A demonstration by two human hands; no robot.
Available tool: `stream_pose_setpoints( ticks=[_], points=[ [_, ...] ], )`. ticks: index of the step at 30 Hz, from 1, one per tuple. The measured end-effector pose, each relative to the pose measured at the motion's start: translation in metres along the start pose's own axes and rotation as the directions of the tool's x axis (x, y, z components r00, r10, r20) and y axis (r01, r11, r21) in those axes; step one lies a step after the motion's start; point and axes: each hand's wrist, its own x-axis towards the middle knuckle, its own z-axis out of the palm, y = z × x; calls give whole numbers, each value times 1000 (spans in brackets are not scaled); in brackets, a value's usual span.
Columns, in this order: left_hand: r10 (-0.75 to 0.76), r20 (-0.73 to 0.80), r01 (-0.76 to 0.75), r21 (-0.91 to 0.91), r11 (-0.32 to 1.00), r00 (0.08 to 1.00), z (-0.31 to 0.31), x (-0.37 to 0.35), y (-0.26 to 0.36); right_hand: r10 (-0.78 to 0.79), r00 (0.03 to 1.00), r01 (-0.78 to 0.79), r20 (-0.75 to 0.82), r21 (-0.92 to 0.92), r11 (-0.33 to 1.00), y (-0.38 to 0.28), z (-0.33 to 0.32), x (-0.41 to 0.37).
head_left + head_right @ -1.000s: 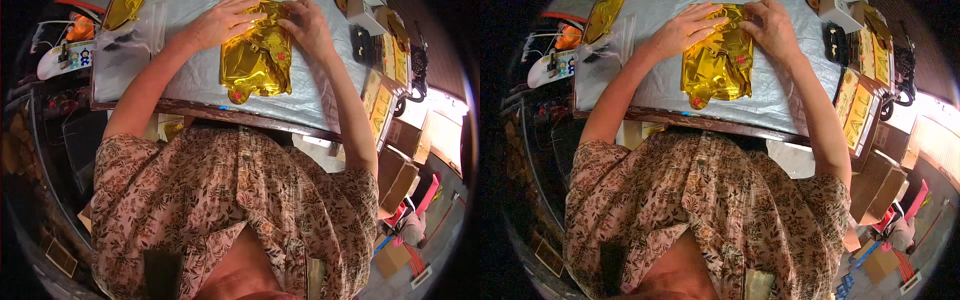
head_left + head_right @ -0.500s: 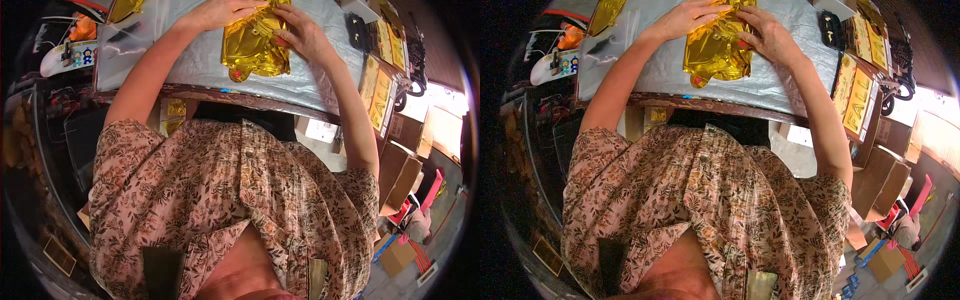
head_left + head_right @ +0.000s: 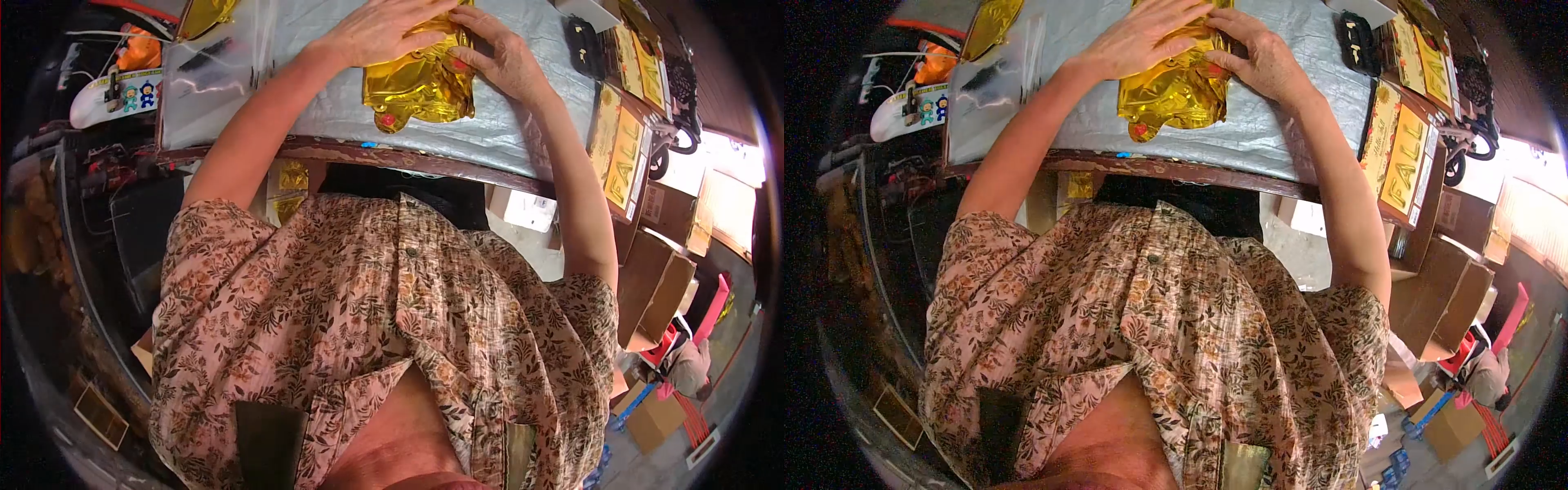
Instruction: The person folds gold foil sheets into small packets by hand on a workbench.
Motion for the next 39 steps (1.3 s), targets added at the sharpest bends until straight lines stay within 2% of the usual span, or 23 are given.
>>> stream_pose_setpoints(
  ticks=[1, 2, 3, 4, 5, 6, 7, 9, 16, 21, 26, 29, 34, 39],
  points=[
    [75, -56, -70, 84, 994, 996, 6, -4, -2, 8, 1000, -8, -5, -1, 1000, 1, 0, -4],
    [156, -106, -136, 172, 976, 982, 9, -5, -4, 80, 996, -73, -44, 146, 987, 2, 1, -8],
    [164, -102, -145, 171, 975, 981, 11, -2, -7, 155, 985, -128, -71, 293, 947, 4, 3, -12],
    [110, -53, -101, 142, 985, 993, 13, 1, -10, 162, 984, -134, -74, 295, 946, 7, 6, -24],
    [55, -5, -54, 117, 992, 998, 14, 3, -12, 65, 985, -70, -161, -28, 997, 10, 8, -40],
    [55, -5, -54, 119, 991, 998, 9, 3, -9, -60, 976, -18, -208, -353, 935, 6, 7, -49],
    [36, 19, -38, 112, 993, 999, 4, 3, -4, -58, 976, -20, -211, -351, 936, 1, 9, -57],
    [27, 54, -32, 96, 995, 998, 3, 4, 0, 48, 997, -66, -53, -427, 902, -15, 11, -74],
    [4, 95, -17, 137, 990, 995, 0, 3, 6, 27, 999, -38, -28, -551, 833, -21, 23, -77],
    [6, 116, -27, 179, 983, 993, -6, 2, 12, 31, 999, -6, 34, -564, 826, -37, 26, -77],
    [88, 59, -98, 184, 978, 994, 1, 2, 3, 47, 998, -15, 44, -558, 830, -49, 33, -78],
    [39, 57, -48, 166, 985, 998, 4, 2, 2, 65, 995, -14, 79, -529, 848, -53, 37, -79],
    [55, 70, -69, 209, 975, 996, 4, 3, 2, 66, 992, -28, 110, -311, 950, -62, 37, -80],
    [59, 97, -76, 189, 979, 994, 0, 4, 4, 17, 993, 16, 114, -279, 960, -70, 39, -80]
  ],
)
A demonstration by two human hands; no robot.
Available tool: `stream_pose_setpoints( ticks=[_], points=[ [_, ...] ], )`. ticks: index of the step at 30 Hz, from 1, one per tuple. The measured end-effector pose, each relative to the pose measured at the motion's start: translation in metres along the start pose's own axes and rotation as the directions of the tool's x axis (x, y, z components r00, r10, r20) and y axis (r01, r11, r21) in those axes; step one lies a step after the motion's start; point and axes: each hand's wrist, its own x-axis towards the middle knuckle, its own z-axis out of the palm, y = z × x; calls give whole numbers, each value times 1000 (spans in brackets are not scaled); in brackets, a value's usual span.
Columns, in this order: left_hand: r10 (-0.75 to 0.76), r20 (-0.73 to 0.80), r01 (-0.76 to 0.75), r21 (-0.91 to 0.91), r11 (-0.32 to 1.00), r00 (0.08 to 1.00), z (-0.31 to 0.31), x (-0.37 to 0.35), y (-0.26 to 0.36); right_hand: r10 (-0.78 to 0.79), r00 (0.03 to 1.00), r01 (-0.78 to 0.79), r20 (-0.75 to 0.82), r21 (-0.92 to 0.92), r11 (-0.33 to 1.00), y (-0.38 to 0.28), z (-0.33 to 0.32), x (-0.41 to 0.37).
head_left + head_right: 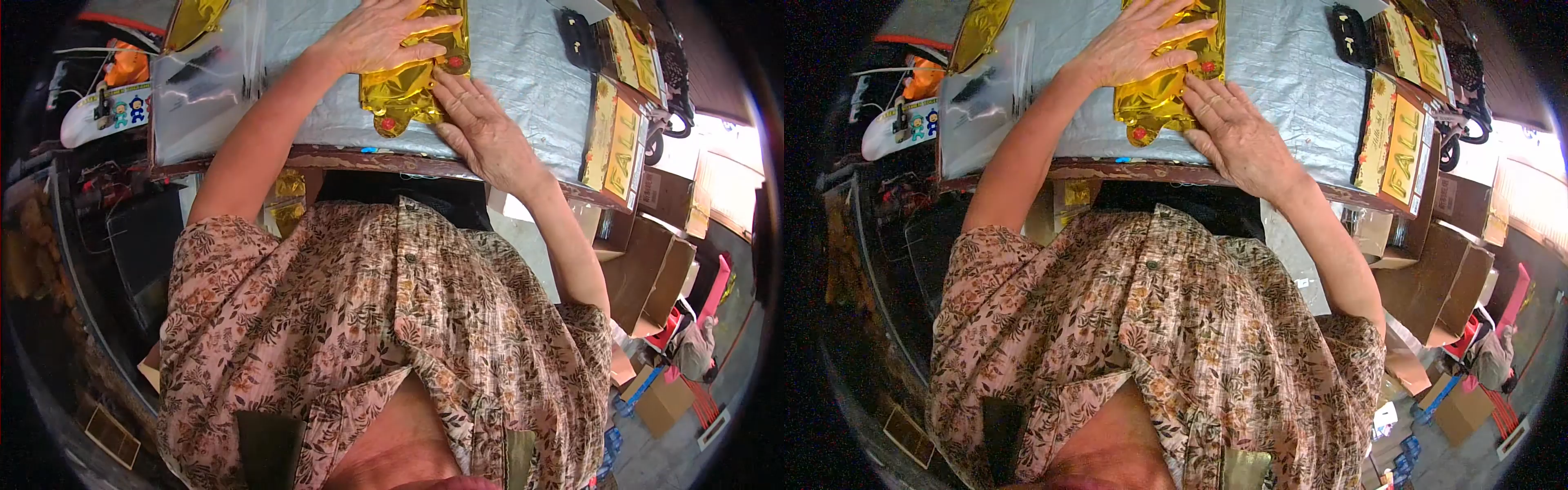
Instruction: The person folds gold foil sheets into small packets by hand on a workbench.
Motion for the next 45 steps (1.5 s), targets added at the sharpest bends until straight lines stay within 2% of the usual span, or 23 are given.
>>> stream_pose_setpoints(
  ticks=[5, 8, 10, 11, 13, 14, 15, 16, 18, 20, 24, 26, 30, 33, 35, 40, 45],
  points=[
    [-23, 97, 19, 34, 999, 995, -11, 2, 7, -13, 1000, 13, -26, -2, 1000, -12, 1, -1],
    [-30, 87, 28, 21, 999, 996, -10, 3, 8, 12, 997, -14, -76, -18, 1000, -13, 0, 0],
    [-23, 52, 22, 15, 1000, 998, -3, 3, 4, -28, 995, 52, -99, 253, 966, -7, -8, 1],
    [-20, 19, 20, 6, 1000, 1000, 0, 2, 2, -29, 994, 54, -102, 250, 967, -6, -15, 3],
    [-9, -14, 9, 9, 1000, 1000, 6, 0, -2, 316, 945, -220, -82, 554, 803, 0, -29, 2],
    [3, -45, -2, 11, 1000, 999, 8, -1, -3, 291, 934, -157, -207, 495, 855, 26, -19, 0],
    [8, -40, -7, 11, 1000, 999, 13, -2, -5, 199, 935, -146, -293, 192, 971, 38, -19, 8],
    [14, -57, -12, 27, 1000, 998, 18, -1, -9, 86, 936, -139, -342, -134, 981, 50, -20, 15],
    [29, -75, -26, 43, 999, 997, 18, 1, -9, 102, 945, -157, -311, -157, 975, 70, -10, 19],
    [-13, -35, 13, 11, 1000, 999, 13, 0, -6, 61, 971, -147, -233, -369, 918, 77, -6, 27],
    [-32, -19, 32, 8, 999, 999, 9, 1, -4, 53, 974, -132, -221, -360, 923, 79, -4, 34],
    [-15, -14, 15, 4, 1000, 1000, 9, 1, -4, 64, 988, -119, -139, -431, 895, 75, -7, 32],
    [-17, -3, 17, -4, 1000, 1000, 9, 1, -4, 72, 988, -121, -133, -409, 905, 57, -5, 29],
    [-20, -11, 20, -24, 1000, 1000, 11, 0, -4, 69, 991, -108, -118, -368, 923, 36, -4, 22],
    [-3, -25, 3, -7, 1000, 1000, 11, 2, -4, 77, 991, -96, -111, -184, 978, 26, 2, 17],
    [13, -6, -13, -40, 999, 1000, 3, 0, -1, 126, 990, -132, -55, -123, 984, -8, 4, 8],
    [19, 9, -19, -19, 1000, 1000, 2, 1, 0, 112, 989, -120, -97, -75, 990, -27, 9, 1]
  ],
)
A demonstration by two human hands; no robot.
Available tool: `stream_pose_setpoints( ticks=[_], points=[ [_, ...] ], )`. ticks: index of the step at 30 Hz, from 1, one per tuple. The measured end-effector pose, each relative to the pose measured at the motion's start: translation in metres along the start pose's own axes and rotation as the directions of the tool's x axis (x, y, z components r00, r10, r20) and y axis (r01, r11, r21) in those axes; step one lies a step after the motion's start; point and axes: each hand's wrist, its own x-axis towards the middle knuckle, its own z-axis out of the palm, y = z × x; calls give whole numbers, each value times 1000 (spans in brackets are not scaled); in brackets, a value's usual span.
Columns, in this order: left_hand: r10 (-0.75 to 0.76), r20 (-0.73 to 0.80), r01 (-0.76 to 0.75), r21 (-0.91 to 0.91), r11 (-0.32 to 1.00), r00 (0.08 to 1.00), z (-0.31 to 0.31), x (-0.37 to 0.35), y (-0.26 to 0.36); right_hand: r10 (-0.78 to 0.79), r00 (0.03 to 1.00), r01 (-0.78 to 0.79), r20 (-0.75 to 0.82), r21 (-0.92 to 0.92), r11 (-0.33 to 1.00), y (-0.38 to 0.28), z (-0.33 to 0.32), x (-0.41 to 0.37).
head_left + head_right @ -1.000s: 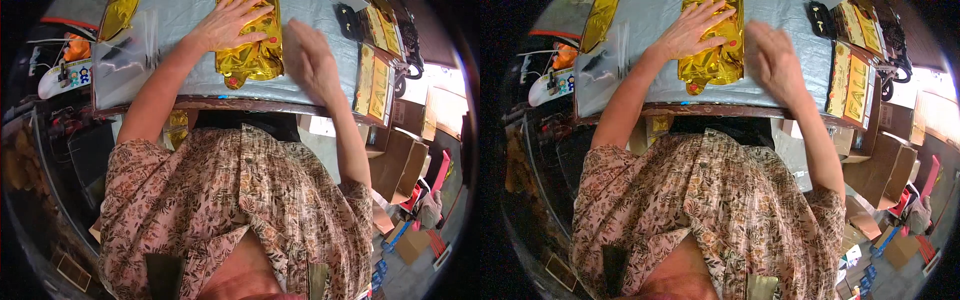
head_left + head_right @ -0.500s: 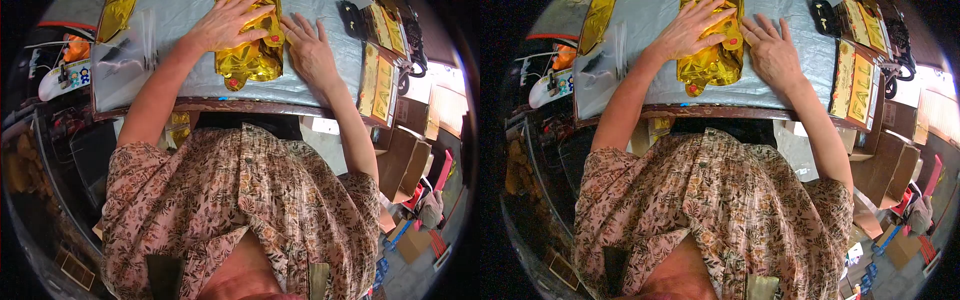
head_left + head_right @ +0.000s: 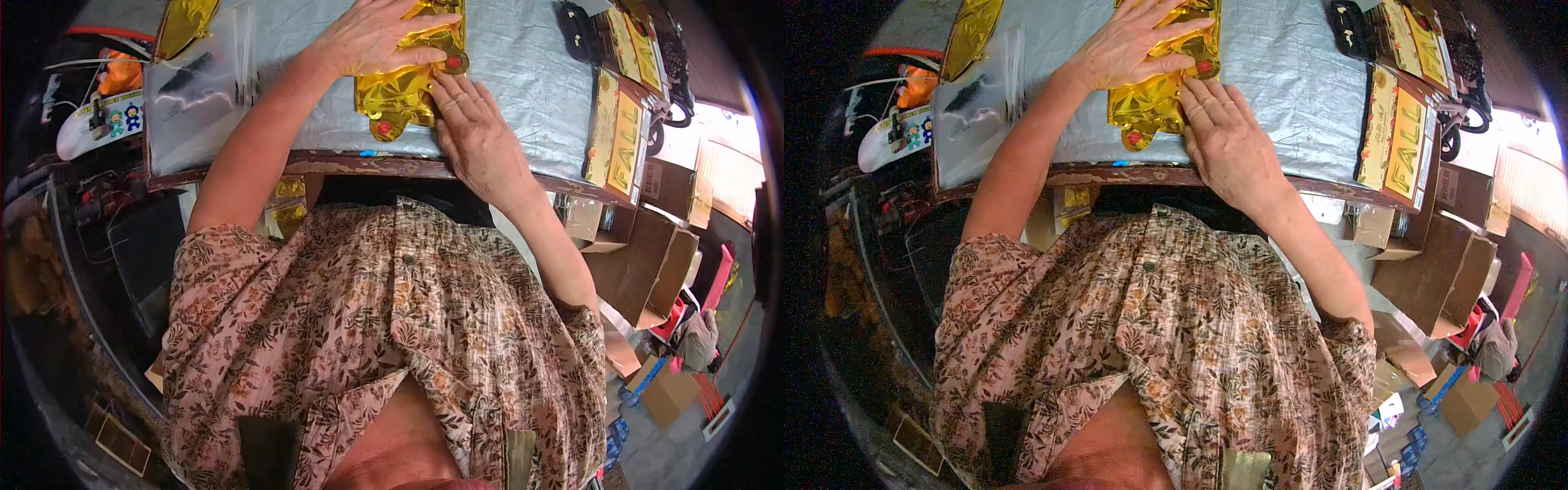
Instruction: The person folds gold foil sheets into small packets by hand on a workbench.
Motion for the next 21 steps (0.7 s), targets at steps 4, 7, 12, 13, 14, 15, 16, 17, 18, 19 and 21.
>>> stream_pose_setpoints(
  ticks=[4, 7, 12, 13, 14, 15, 16, 17, 18, 19, 21],
  points=[
    [25, -7, -25, 45, 999, 1000, 0, -1, 1, -21, 1000, 21, 16, 23, 1000, -3, -5, -7],
    [18, 19, -19, 58, 998, 1000, -6, -1, 6, -71, 996, 60, 54, 184, 981, 4, -13, -13],
    [-5, 70, 0, 69, 998, 998, -12, 0, 10, -152, 981, 104, 123, 335, 936, 4, -22, -13],
    [-4, 78, -2, 72, 997, 997, -13, 0, 10, -160, 979, 111, 123, 333, 936, 3, -21, -13],
    [-2, 88, -5, 74, 997, 996, -13, 0, 10, -162, 979, 113, 124, 335, 936, 4, -22, -13],
    [-3, 89, -3, 73, 997, 996, -11, -1, 9, -176, 979, 122, 99, 402, 907, 5, -24, -14],
    [-2, 71, -2, 61, 998, 997, -8, -1, 8, -187, 980, 132, 74, 466, 875, 8, -26, -14],
    [-1, 52, -2, 49, 999, 999, -6, -1, 7, -84, 996, 84, -17, 421, 903, 10, -29, -14],
    [-1, 51, -1, 49, 999, 999, -5, -1, 6, 16, 994, 29, -112, 381, 924, 15, -32, -15],
    [4, 42, -6, 37, 999, 999, -4, -2, 5, 207, 972, -121, -112, 515, 849, 29, -26, -18],
    [17, 35, -18, 25, 1000, 999, -2, -2, 5, 111, 968, -94, -225, 85, 992, 55, -23, -6]
  ],
)
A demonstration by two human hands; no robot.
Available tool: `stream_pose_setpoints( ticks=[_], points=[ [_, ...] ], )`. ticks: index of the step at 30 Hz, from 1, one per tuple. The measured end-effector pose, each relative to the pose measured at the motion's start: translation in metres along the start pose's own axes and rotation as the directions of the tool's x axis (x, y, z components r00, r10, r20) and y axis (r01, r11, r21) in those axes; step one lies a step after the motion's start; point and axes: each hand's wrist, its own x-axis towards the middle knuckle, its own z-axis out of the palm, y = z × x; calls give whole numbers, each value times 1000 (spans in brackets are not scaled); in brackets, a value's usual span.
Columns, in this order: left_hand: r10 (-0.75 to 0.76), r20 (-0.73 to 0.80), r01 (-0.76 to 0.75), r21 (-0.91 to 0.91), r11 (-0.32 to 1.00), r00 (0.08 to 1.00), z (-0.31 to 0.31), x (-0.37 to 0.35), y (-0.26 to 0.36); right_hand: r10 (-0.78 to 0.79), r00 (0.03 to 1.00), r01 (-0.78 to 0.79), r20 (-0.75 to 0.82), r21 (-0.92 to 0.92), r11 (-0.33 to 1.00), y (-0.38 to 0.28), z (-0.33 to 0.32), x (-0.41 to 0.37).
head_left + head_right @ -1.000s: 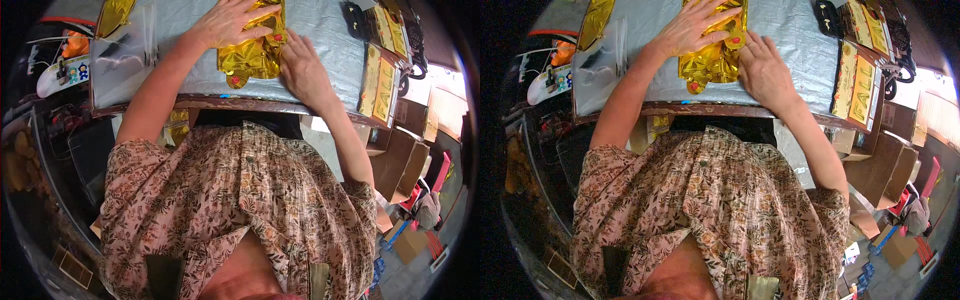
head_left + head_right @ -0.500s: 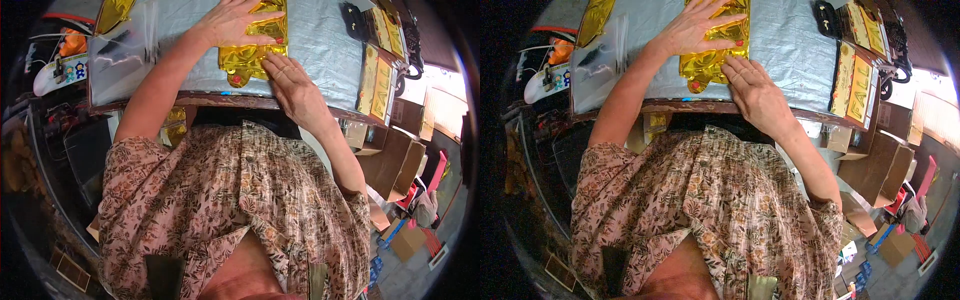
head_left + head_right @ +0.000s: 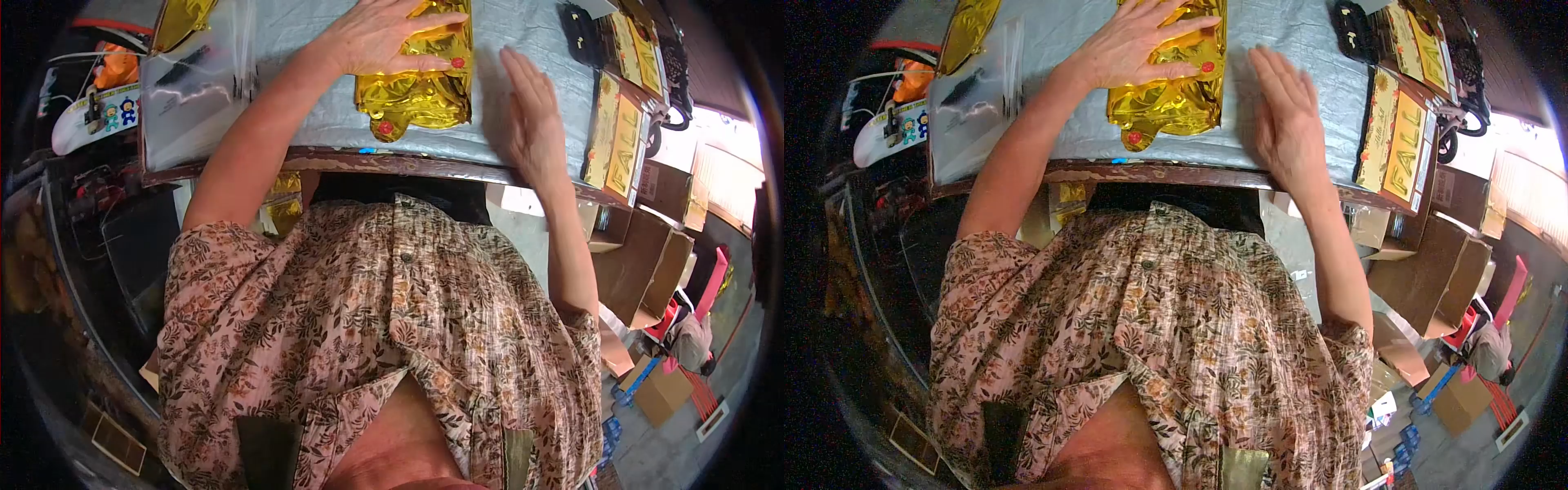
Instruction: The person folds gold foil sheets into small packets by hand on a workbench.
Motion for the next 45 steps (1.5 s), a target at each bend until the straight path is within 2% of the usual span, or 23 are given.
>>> stream_pose_setpoints(
  ticks=[1, 3, 4, 6, 8, 12, 14, 17, 24, 26, 27, 33, 35, 36, 37, 38, 39, 40, 41, 42, 43, 44, 45],
  points=[
    [3, -19, -2, 14, 1000, 1000, 1, 0, -1, 27, 997, -16, 68, -156, 988, 8, 5, -2],
    [14, -36, -13, 25, 1000, 999, 4, 0, -2, 18, 995, 2, 96, -210, 978, 7, 9, 0],
    [15, -54, -15, -2, 1000, 998, 4, 0, -4, -2, 992, 35, 129, -260, 965, 6, 12, 2],
    [10, -67, -12, -36, 999, 998, 5, -1, -3, -11, 991, 41, 136, -216, 975, 4, 15, 3],
    [-22, -67, 15, -113, 993, 998, 3, -1, -4, -54, 988, 95, 144, -294, 951, 2, 17, 5],
    [-36, -35, 31, -123, 992, 999, -1, 1, -1, -78, 975, 130, 207, -248, 960, 0, 15, 5],
    [-12, -36, 11, -27, 1000, 999, -1, -1, -1, -66, 966, 120, 249, -209, 971, -1, 16, 5],
    [-8, -40, 6, -52, 999, 999, -4, 0, 1, -81, 979, 118, 188, -194, 974, -5, 19, 6],
    [-64, 21, 65, -81, 995, 998, -9, 1, 6, -25, 980, 62, 198, -183, 981, -12, 28, 3],
    [-12, -123, -1, -106, 994, 992, 2, 0, -1, -28, 979, 70, 200, -204, 976, -13, 27, 2],
    [-7, -122, -6, -106, 994, 993, 3, 0, -2, -24, 980, 65, 198, -207, 976, -14, 27, 2],
    [-59, -134, 41, -135, 990, 989, 2, 5, 3, 5, 993, -2, 117, -24, 1000, -9, 32, -1],
    [-174, -43, 160, -232, 960, 984, -6, 7, 9, 24, 997, -24, 72, -7, 1000, -11, 33, -1],
    [-171, -42, 157, -233, 960, 984, 9, 6, -2, 28, 997, -27, 71, -8, 1000, -12, 32, -1],
    [-60, -209, -8, -309, 951, 976, 34, 5, -21, 20, 997, -18, 77, -33, 999, -13, 32, 0],
    [36, -377, -180, -353, 918, 925, 29, 5, -17, 12, 996, -7, 83, -57, 998, -14, 32, 0],
    [36, -377, -179, -353, 918, 925, 23, 5, -14, 12, 996, -7, 83, -57, 998, -14, 33, 0],
    [-117, -177, 42, -379, 924, 977, 16, 6, -13, 9, 997, -4, 81, -52, 999, -15, 34, 0],
    [-271, 28, 262, -360, 895, 962, 4, 7, -6, 4, 997, 0, 80, -49, 999, -15, 34, 1],
    [-273, 26, 264, -359, 895, 962, 15, 5, -14, 2, 997, 2, 80, -48, 999, -15, 34, 1],
    [-127, -172, 46, -410, 911, 977, 36, 3, -27, 4, 994, 1, 107, -49, 999, -16, 33, 1],
    [13, -371, -177, -414, 893, 929, 31, 2, -23, 6, 991, 0, 135, -51, 999, -17, 32, 2],
    [11, -372, -177, -413, 893, 928, 25, 3, -19, 5, 991, 2, 136, -52, 999, -18, 32, 2]
  ],
)
